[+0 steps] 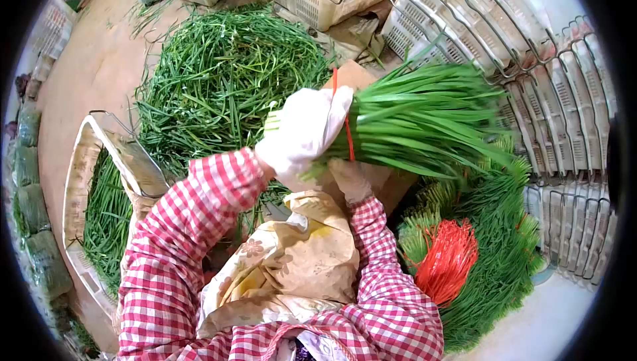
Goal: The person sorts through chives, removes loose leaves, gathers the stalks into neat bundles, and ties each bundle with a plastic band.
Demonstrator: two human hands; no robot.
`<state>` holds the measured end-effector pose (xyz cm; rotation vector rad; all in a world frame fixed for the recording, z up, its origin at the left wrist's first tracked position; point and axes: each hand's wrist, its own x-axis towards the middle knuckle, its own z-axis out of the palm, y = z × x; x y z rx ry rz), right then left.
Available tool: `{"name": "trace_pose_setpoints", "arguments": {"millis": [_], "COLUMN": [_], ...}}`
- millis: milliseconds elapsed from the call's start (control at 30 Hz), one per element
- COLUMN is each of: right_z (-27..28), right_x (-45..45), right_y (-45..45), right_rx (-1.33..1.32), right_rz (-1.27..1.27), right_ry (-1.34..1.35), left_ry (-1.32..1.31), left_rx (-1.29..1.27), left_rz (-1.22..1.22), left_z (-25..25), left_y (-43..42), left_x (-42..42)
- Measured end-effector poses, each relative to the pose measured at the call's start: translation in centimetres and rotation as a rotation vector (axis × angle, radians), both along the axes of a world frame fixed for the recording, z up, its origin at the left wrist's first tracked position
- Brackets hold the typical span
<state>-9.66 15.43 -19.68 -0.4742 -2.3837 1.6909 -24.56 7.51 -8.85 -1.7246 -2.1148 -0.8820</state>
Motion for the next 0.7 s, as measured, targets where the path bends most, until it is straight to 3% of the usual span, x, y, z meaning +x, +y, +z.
{"name": "trace_pose_setpoints", "arguments": {"millis": [67,133,167,200,233,300,333,367,400,433,500,600,667,700], "right_z": [-1.4,-3.9,-5.3,-3.2,-3.5,-0.5,3.0,3.2,4.1,5.5,7.0,8.3,7.1,6.6], "right_x": [-1.2,-2.5,-2.7,-1.5,0.4,1.3,2.1,2.2,1.6,1.0,-1.8,-5.6,-8.0,-8.2], "right_y": [-0.7,-0.9,-1.6,-2.7,-3.0,-2.6,-2.8,-2.0,-2.1,-1.5,0.3,0.9,0.4,0.0], "right_rx": [-0.344,-0.977,-1.078,-0.879,-1.151,-0.554,-0.95,-0.787,-0.691,-0.514,0.06,0.404,0.44,0.401], "right_rz": [0.111,0.28,0.429,0.466,0.581,0.509,0.275,0.189,-0.004,-0.175,-0.356,-0.225,-0.096,-0.157], "right_ry": [-0.149,-0.332,-0.218,-0.177,-0.078,-0.428,-0.463,-0.337,-0.023,0.096,0.242,0.149,0.158,0.128], "left_ry": [-0.114,-0.219,-0.269,-0.719,-0.768,-1.012,-1.093,-0.993,-0.97,-0.942,-1.042,-1.209,-1.128,-0.979], "left_rx": [-0.235,-0.397,-0.489,-0.682,-0.59,-0.253,-0.194,-0.134,-0.121,-0.108,-0.145,-0.078,-0.092,-0.14], "left_rz": [0.016,-0.034,-0.079,0.048,-0.06,-0.165,-0.271,-0.388,-0.38,-0.378,-0.363,-0.45,-0.388,-0.285], "left_z": [-0.2,-3.8,-5.4,-6.4,-7.6,-7.4,-4.9,-5.6,-5.9,-6.1,-4.6,-4.8,-5.2,-5.4], "left_y": [1.5,3.0,3.2,3.3,2.3,2.0,1.3,0.9,0.9,0.9,0.8,1.0,0.7,0.5], "left_x": [-1.9,-5.0,-5.9,-6.0,-6.2,-5.5,-4.7,-5.1,-5.1,-5.1,-4.9,-4.8,-5.0,-5.0]}}
